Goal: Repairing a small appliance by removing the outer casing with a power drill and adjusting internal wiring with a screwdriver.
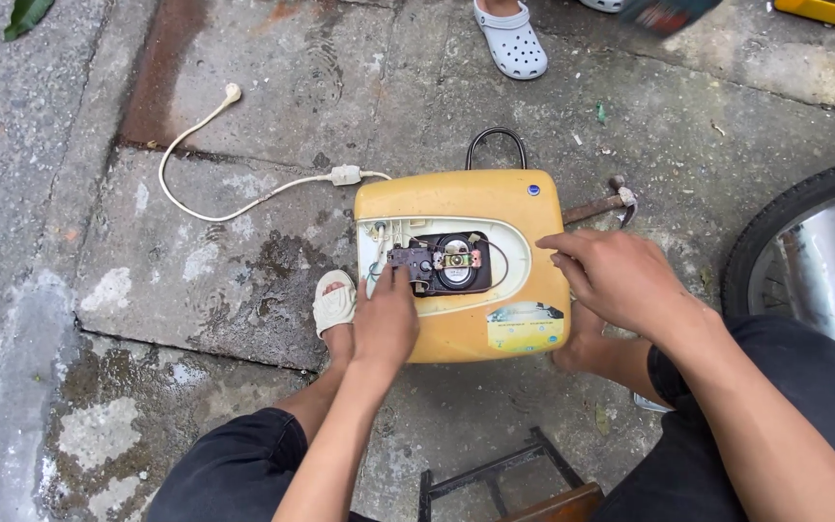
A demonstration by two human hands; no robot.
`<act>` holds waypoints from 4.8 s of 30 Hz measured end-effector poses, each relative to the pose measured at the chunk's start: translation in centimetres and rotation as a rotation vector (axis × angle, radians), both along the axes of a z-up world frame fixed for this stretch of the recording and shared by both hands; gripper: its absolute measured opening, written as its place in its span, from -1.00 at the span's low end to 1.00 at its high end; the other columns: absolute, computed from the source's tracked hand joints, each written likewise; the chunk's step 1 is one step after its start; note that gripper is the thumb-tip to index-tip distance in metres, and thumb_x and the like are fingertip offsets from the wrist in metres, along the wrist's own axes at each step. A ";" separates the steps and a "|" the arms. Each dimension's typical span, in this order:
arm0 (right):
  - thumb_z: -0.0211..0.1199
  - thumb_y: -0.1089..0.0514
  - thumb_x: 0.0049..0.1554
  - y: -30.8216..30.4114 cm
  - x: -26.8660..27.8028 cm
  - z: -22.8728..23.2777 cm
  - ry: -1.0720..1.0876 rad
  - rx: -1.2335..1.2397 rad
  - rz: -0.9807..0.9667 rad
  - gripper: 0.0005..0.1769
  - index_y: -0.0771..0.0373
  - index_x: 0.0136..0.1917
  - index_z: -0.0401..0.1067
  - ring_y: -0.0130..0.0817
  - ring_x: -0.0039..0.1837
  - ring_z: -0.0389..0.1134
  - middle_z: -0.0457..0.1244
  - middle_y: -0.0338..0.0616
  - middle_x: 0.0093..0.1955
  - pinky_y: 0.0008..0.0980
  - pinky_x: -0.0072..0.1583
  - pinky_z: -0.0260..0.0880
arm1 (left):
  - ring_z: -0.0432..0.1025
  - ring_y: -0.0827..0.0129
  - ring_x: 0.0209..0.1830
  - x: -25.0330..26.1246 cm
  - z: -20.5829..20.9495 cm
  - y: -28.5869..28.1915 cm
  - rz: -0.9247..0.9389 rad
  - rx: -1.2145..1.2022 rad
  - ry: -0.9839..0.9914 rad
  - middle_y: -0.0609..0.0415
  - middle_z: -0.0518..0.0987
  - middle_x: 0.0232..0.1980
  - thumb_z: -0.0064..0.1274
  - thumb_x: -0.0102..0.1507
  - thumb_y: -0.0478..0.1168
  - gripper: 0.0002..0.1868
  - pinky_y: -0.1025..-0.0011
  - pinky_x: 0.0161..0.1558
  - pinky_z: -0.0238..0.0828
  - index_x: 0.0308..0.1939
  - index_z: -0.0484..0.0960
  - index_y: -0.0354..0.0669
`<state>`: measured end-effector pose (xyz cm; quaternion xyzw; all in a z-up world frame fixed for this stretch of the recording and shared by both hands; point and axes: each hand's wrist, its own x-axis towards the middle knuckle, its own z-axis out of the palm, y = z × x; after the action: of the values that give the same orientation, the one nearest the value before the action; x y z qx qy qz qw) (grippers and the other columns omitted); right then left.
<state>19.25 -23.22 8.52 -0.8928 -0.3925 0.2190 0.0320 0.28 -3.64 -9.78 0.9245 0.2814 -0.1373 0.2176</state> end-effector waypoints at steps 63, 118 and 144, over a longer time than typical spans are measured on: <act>0.12 0.03 0.23 5.1 0.3 -2.4 0.086 -0.181 0.089 -0.67 -0.06 0.22 0.53 -0.20 0.04 0.55 0.49 -0.29 -0.04 -0.08 0.06 0.58 | 0.48 0.05 0.10 0.5 -0.9 5.0 0.107 -0.122 -0.363 -0.04 0.49 0.21 0.12 0.33 -0.11 -0.59 0.09 0.09 0.50 0.28 0.59 0.23; 0.01 -0.10 0.26 -0.2 1.6 -3.5 0.058 -0.119 -0.024 -0.54 -0.22 0.41 0.37 0.03 0.15 0.42 0.35 -0.16 0.27 0.10 0.09 0.41 | 0.23 -0.10 0.47 2.8 -0.4 4.2 0.062 0.058 0.169 -0.13 0.27 0.52 -0.03 0.31 0.02 -0.30 -0.26 0.27 0.25 0.54 0.19 0.16; 0.11 -0.04 0.23 -6.9 -0.9 0.2 -0.007 0.506 -0.152 -0.64 -0.01 0.23 0.56 -0.28 0.03 0.48 0.47 -0.30 0.08 -0.14 -0.02 0.42 | 0.51 0.20 0.21 0.5 11.3 -1.6 0.141 -0.082 -0.340 0.14 0.54 0.35 -0.06 0.34 0.00 -0.47 0.04 0.08 0.52 0.41 0.44 0.09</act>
<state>18.32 -30.10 8.69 -0.8840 -0.3668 0.1076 0.2691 0.80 -5.21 1.47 0.9027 0.2986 0.0250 0.3086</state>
